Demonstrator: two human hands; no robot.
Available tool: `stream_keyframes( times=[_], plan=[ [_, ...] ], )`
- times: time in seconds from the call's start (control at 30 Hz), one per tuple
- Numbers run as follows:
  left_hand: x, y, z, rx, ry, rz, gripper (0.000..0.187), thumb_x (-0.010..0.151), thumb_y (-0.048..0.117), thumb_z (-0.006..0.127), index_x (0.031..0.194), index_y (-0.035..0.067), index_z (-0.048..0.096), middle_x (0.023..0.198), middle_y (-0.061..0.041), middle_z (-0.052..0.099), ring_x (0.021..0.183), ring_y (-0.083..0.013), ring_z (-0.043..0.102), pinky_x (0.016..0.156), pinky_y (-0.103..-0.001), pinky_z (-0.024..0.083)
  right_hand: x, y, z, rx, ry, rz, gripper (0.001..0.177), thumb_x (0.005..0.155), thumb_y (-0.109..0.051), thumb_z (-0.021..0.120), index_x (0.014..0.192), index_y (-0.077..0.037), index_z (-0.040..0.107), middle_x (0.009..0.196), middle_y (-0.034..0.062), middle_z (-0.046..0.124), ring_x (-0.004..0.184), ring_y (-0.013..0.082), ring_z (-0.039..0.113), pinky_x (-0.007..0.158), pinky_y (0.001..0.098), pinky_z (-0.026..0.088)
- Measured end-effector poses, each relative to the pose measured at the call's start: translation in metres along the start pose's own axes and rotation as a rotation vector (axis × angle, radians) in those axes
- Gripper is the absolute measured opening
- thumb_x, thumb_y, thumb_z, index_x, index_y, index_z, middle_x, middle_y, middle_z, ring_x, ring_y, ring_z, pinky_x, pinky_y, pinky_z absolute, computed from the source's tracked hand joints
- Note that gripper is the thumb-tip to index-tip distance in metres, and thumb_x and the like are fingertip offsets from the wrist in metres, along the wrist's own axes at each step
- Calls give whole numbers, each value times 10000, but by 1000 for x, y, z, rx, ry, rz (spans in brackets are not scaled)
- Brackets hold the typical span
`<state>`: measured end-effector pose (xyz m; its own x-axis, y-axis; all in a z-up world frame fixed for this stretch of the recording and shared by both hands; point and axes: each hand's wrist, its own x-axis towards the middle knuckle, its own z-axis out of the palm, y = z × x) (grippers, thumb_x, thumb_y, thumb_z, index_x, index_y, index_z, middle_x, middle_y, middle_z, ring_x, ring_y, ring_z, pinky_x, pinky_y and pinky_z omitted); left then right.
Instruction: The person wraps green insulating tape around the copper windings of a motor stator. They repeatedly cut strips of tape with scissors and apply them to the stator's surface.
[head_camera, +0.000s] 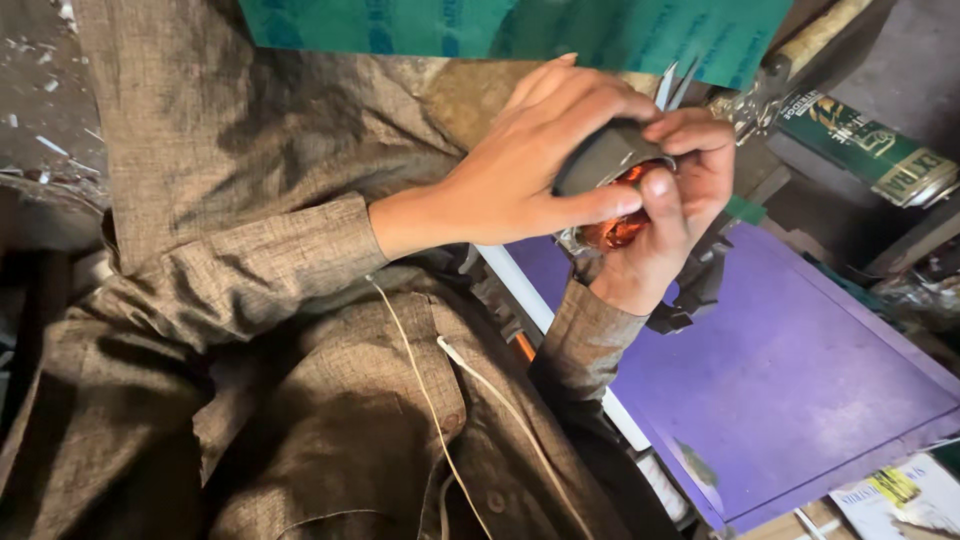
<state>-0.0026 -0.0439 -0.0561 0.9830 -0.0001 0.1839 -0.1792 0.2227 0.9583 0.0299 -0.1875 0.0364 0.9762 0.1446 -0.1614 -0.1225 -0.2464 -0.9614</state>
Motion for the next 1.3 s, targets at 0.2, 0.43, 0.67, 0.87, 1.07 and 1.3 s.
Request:
stream_keyframes(
  times=[0.2, 0.43, 0.67, 0.87, 1.07, 1.3],
  plan=[
    [1, 4, 1, 43, -42, -56, 534, 1075, 533, 593, 1407, 115, 567, 1421, -68, 596, 1400, -273, 513, 1282, -553, 216, 4, 6, -8, 25, -18, -25, 280, 960, -164, 777, 1031, -31, 540, 1016, 96, 571, 942, 156, 534, 879, 282, 416],
    [6, 8, -6, -24, -67, -56, 468, 1103, 483, 512, 1377, 108, 568, 1384, -85, 601, 1385, -264, 528, 1270, -498, 242, 8, 5, -6, 127, 11, -18, 237, 995, -214, 711, 979, -22, 573, 1036, 102, 596, 966, 162, 537, 926, 281, 411],
    [-3, 17, 9, 72, 54, -82, 445, 1089, 443, 556, 1385, 112, 583, 1375, -71, 610, 1369, -264, 552, 1274, -497, 246, 1, 4, -5, 136, -34, -41, 238, 958, -109, 751, 1045, -37, 542, 1066, 96, 579, 999, 156, 542, 937, 265, 420],
    [-5, 17, 7, 69, 41, -74, 476, 1062, 463, 564, 1383, 112, 580, 1369, -73, 601, 1364, -260, 547, 1275, -520, 235, 1, 10, -11, 116, -22, -16, 251, 959, -61, 763, 1004, -39, 516, 1031, 93, 570, 923, 143, 526, 894, 250, 419],
    [-1, 17, 8, 34, 21, -159, 463, 1028, 442, 586, 1358, 118, 596, 1386, -62, 596, 1415, -249, 527, 1293, -510, 181, 3, 12, -13, 73, -28, -37, 229, 966, -98, 741, 999, -34, 523, 1025, 90, 564, 932, 144, 525, 895, 251, 413],
    [4, 16, -6, -201, -101, -207, 476, 1059, 406, 572, 1421, 99, 537, 1479, -122, 527, 1525, -367, 291, 1277, -516, 165, 14, 1, -9, 157, -85, 7, 188, 899, -182, 665, 976, -65, 540, 1039, 65, 556, 987, 141, 534, 956, 254, 410]
  ],
)
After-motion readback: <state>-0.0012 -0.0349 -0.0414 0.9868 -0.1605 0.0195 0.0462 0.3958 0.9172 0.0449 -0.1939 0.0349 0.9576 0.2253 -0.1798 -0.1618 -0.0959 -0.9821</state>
